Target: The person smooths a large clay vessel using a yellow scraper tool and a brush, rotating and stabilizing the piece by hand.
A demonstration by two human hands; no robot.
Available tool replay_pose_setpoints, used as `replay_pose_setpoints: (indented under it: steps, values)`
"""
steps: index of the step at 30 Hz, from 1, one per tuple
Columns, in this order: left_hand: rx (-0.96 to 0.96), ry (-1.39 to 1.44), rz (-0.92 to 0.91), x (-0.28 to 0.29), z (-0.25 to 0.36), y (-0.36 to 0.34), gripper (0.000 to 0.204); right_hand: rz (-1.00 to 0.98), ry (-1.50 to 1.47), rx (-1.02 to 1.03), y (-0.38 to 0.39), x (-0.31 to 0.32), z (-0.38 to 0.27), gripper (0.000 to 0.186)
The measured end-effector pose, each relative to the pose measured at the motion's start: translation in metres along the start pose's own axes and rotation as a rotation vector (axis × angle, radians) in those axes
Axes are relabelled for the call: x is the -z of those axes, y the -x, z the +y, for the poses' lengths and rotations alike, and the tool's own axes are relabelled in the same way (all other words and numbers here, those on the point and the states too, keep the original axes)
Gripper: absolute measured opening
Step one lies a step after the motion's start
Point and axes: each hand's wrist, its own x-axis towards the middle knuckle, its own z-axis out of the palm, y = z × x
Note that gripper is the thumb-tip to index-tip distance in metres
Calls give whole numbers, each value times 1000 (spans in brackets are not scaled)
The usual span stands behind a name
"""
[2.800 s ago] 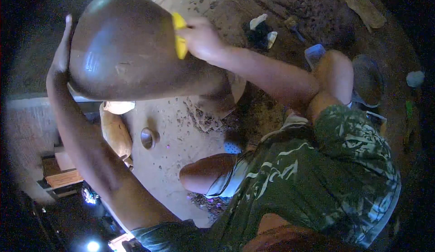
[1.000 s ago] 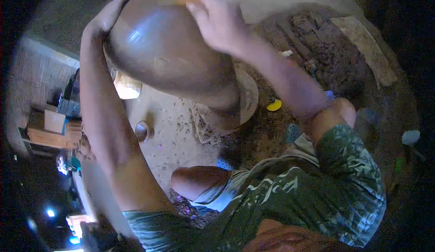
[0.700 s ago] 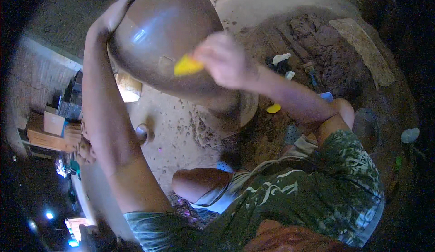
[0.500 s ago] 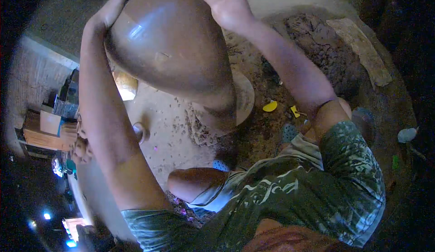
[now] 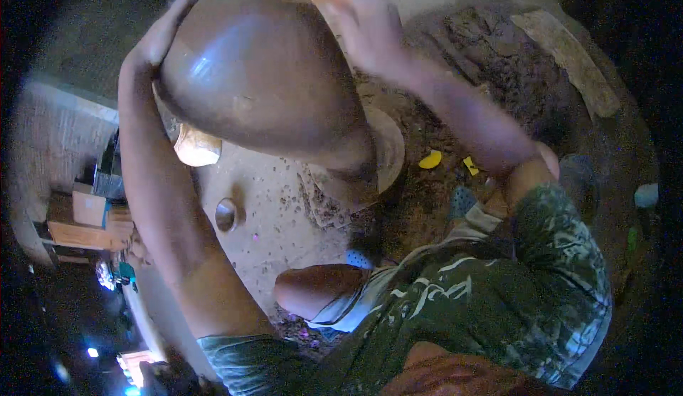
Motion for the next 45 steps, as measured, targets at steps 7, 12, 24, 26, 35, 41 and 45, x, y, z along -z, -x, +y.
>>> replay_pose_setpoints:
  steps: [7,12,24,26,35,41,45]
  values:
    - [27,58,75,-25,6,-11,74,18,-97,-100,-41,-7,20,20]
    - [53,177,69,-21,3,-9,76,-3,-38,424,97,-29,2,28]
    - [95,30,324,25,8,1,90,-211,-381,-1062,189,-28,102,17]
    - [43,69,239,5,-11,-8,95,-34,-432,-983,180,-33,94,16]
    - [56,117,302,0,-19,18,95,-15,-262,-293,-3,-6,-46,25]
    - [-3,153,312,-10,-14,10,94,82,-210,-642,107,-3,66,19]
    - [-19,202,210,2,-22,7,92,-71,-332,-825,128,-28,50,19]
